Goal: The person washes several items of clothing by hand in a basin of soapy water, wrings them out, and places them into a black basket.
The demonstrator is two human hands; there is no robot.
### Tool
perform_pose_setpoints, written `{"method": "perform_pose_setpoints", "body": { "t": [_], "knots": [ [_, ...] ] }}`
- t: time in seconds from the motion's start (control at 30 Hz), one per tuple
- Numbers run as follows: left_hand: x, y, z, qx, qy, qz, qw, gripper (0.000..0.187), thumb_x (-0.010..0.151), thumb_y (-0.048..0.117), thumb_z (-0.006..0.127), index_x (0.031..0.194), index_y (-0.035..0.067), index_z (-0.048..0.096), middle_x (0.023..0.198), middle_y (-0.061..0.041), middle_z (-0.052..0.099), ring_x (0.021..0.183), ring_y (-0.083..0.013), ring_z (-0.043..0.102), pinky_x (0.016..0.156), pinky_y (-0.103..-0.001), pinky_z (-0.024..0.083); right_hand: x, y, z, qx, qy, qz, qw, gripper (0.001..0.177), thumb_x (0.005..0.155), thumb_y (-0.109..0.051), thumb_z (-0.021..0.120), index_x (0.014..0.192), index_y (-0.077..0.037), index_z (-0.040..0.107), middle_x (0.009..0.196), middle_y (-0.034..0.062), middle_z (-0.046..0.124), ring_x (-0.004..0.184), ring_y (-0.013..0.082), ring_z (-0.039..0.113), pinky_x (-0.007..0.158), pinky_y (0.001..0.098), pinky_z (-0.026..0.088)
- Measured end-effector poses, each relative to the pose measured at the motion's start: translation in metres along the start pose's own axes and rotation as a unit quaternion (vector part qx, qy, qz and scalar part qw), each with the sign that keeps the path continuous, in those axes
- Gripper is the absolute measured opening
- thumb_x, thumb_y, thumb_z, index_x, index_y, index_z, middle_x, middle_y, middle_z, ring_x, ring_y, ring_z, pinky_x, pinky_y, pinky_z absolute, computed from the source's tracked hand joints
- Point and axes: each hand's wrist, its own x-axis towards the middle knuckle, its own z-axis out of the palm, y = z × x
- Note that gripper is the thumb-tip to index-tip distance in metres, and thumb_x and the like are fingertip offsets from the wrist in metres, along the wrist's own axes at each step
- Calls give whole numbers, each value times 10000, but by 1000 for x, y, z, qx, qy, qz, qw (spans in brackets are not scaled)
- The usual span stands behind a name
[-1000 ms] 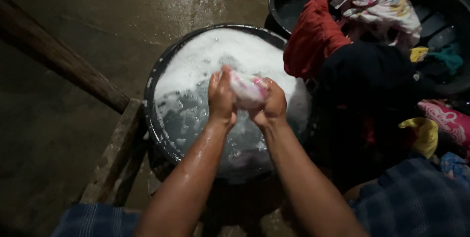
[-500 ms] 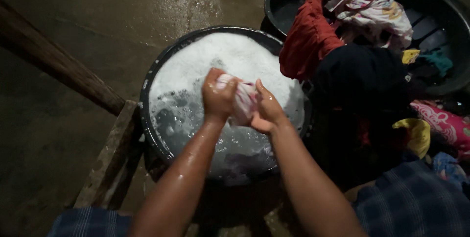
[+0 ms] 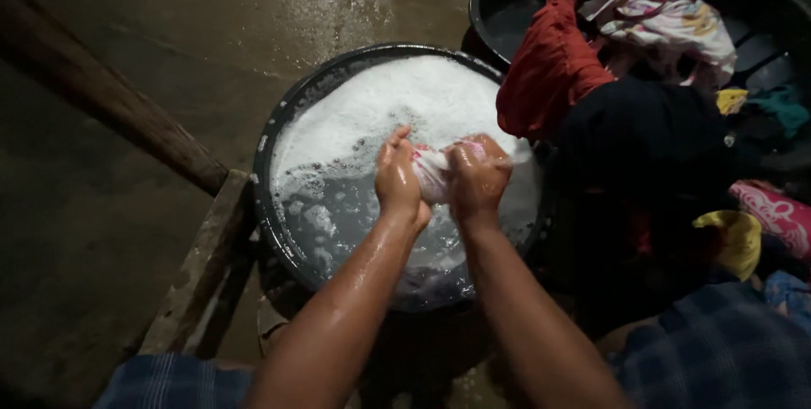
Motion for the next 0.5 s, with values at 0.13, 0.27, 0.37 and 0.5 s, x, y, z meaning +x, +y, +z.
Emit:
{"method": "perform_pose_setpoints", "body": {
  "t": [0.13, 0.27, 0.37, 0.5],
  "knots": [
    [-16, 14, 7, -130, -59, -270, 952, 479, 989, 387, 408, 1308, 67, 567, 1101, -117, 651, 927, -229, 675, 791, -402, 611, 5, -18, -12, -98, -133, -171, 971, 43, 800, -12, 621, 842, -1, 619, 830, 74, 592, 736, 152, 544, 661, 284, 455],
    [-8, 11, 6, -144, -33, -269, 952, 420, 979, 414, 459, 1234, 103, 580, 1120, -128, 653, 919, -218, 683, 783, -374, 616, 16, -13, -16, 76, -210, -129, 966, 266, 813, -8, 564, 1075, -30, 607, 1034, 73, 636, 937, 147, 605, 874, 272, 529],
    [10, 5, -5, -19, 75, -125, 989, 299, 954, 192, 633, 1196, 17, 623, 1147, -175, 654, 911, -250, 688, 790, -371, 623, 19, -2, -16, 121, -229, 14, 966, 462, 752, -8, 592, 1214, -12, 576, 1239, 108, 608, 1068, 177, 604, 960, 321, 539],
    [15, 6, -26, 189, 11, 84, 978, 344, 846, 49, 612, 1179, 54, 525, 1063, -182, 703, 845, -268, 758, 664, -398, 629, 24, -12, -29, 110, -269, 327, 899, 538, 826, -342, 567, 1317, -124, 538, 1245, 124, 603, 1036, 256, 672, 886, 444, 585]
  ]
}}
